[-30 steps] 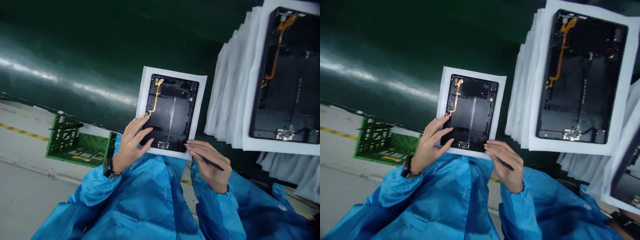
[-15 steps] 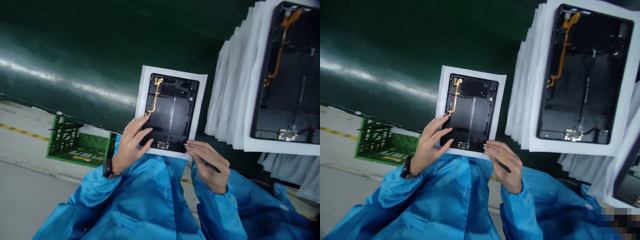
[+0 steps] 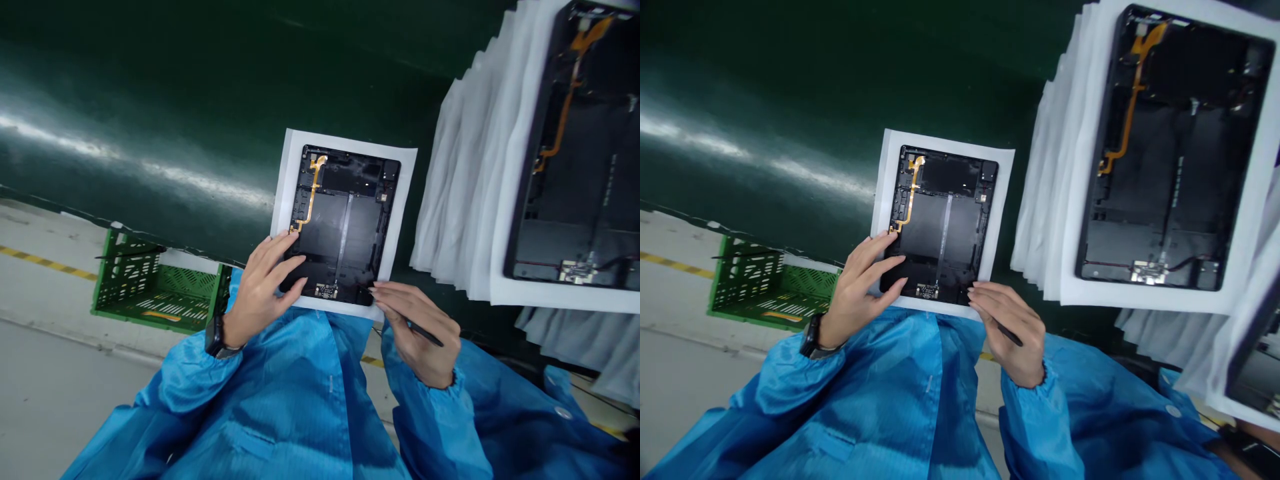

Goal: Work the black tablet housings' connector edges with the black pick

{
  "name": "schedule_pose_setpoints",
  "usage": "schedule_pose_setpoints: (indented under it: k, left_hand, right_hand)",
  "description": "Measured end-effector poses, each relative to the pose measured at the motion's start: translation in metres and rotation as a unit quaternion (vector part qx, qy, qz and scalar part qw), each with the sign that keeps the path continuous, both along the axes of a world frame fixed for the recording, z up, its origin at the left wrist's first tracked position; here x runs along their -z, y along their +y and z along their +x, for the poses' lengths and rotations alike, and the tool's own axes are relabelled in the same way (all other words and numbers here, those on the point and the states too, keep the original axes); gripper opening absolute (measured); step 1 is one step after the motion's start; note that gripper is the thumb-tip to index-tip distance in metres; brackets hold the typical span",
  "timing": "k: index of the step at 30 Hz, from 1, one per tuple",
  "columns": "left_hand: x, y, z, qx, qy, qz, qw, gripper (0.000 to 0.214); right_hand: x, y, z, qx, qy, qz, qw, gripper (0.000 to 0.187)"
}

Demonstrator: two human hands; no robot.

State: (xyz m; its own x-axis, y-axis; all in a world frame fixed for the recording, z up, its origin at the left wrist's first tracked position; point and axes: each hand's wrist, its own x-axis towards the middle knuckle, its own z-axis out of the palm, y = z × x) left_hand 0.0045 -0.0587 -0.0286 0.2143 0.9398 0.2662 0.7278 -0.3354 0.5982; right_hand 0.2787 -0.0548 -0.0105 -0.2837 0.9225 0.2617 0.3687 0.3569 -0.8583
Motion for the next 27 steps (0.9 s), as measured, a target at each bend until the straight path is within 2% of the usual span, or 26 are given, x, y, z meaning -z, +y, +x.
schedule_pose_setpoints:
  k: [12, 16, 20, 27]
  left_hand:
    - [-0.0009, 0.0008, 0.0004, 0.000, -0.001, 0.007, 1.000, 0.035]
    - [-0.0002, 0.0006, 0.0007, -0.002, -0.005, 0.012, 1.000, 0.034]
    - [0.0005, 0.0003, 0.0004, -0.002, -0.009, 0.015, 1.000, 0.036]
    - [-0.0002, 0.0004, 0.0005, 0.003, -0.001, 0.016, 1.000, 0.036]
  right_hand:
    - [-0.0005, -0.0001, -0.0018, -0.001, -0.013, 0.007, 1.000, 0.040]
    - [-0.0017, 0.0017, -0.0001, -0.005, -0.001, -0.011, 1.000, 0.035]
    - [-0.0028, 0.0031, 0.0015, 0.018, 0.016, -0.031, 0.999, 0.029]
    - [-0.0008, 0.0028, 0.0021, 0.008, 0.021, -0.034, 0.999, 0.041]
